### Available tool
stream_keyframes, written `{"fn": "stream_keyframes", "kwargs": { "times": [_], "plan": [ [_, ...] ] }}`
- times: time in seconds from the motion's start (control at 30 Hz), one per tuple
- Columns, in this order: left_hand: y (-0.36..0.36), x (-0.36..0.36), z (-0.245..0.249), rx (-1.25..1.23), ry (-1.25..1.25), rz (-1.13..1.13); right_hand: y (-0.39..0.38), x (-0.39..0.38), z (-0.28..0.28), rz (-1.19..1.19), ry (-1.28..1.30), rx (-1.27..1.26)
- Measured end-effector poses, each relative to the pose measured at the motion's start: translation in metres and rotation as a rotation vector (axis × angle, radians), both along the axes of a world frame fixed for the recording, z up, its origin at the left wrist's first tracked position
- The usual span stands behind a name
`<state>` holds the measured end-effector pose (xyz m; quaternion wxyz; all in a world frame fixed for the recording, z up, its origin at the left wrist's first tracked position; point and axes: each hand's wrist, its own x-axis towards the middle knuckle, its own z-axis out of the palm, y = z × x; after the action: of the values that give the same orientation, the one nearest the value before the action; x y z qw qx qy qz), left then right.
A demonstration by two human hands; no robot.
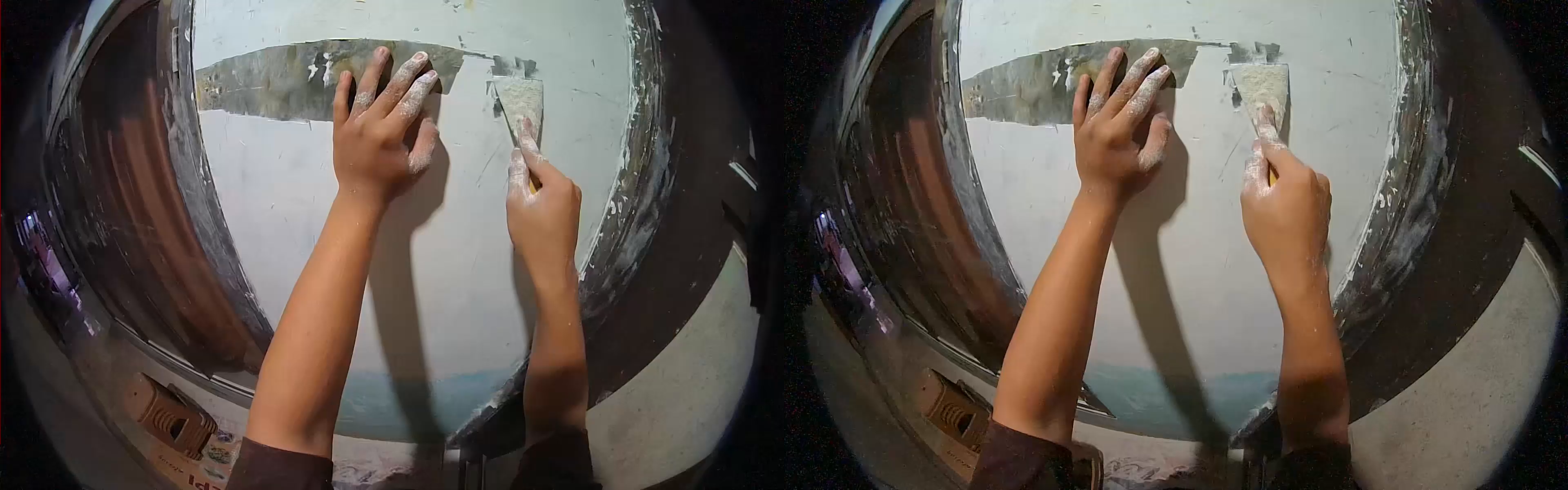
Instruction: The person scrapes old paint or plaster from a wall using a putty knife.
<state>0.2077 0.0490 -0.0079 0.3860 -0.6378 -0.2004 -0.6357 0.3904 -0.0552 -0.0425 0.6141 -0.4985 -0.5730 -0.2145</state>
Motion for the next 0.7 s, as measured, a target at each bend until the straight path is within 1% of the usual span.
{"fn": "stream_keyframes", "kwargs": {
  "times": [0.03,0.13,0.23,0.27,0.37,0.4,0.5,0.53,0.63,0.7],
  "plan": [
    [0.001,0.0,-0.001,-0.006,-0.002,-0.001,-0.005,0.001,-0.004,0.001,0.003,-0.071],
    [0.003,0.0,0.0,0.022,-0.003,-0.017,0.004,0.003,-0.01,-0.003,0.01,-0.014],
    [0.003,0.0,0.0,0.029,-0.001,0.003,0.003,0.0,0.023,-0.019,-0.008,-0.028],
    [0.002,0.0,-0.001,0.018,-0.005,0.015,-0.002,-0.003,0.03,0.015,0.009,-0.044],
    [0.001,0.0,0.0,0.016,-0.006,0.005,0.0,0.004,0.012,-0.013,-0.066,0.039],
    [0.002,-0.001,0.0,0.025,-0.003,-0.005,0.002,0.005,0.0,0.001,-0.044,0.044],
    [0.002,0.0,0.0,0.018,-0.007,-0.026,0.001,0.006,-0.011,-0.013,-0.002,-0.022],
    [0.002,0.0,-0.001,0.015,-0.008,-0.009,0.002,0.006,-0.005,-0.031,-0.041,0.017],
    [0.001,-0.001,0.001,0.017,-0.003,-0.005,0.003,0.0,0.028,-0.017,-0.057,-0.004],
    [0.0,0.0,0.0,-0.006,-0.005,0.006,-0.002,-0.001,0.03,0.0,-0.025,-0.041]
  ]
}}
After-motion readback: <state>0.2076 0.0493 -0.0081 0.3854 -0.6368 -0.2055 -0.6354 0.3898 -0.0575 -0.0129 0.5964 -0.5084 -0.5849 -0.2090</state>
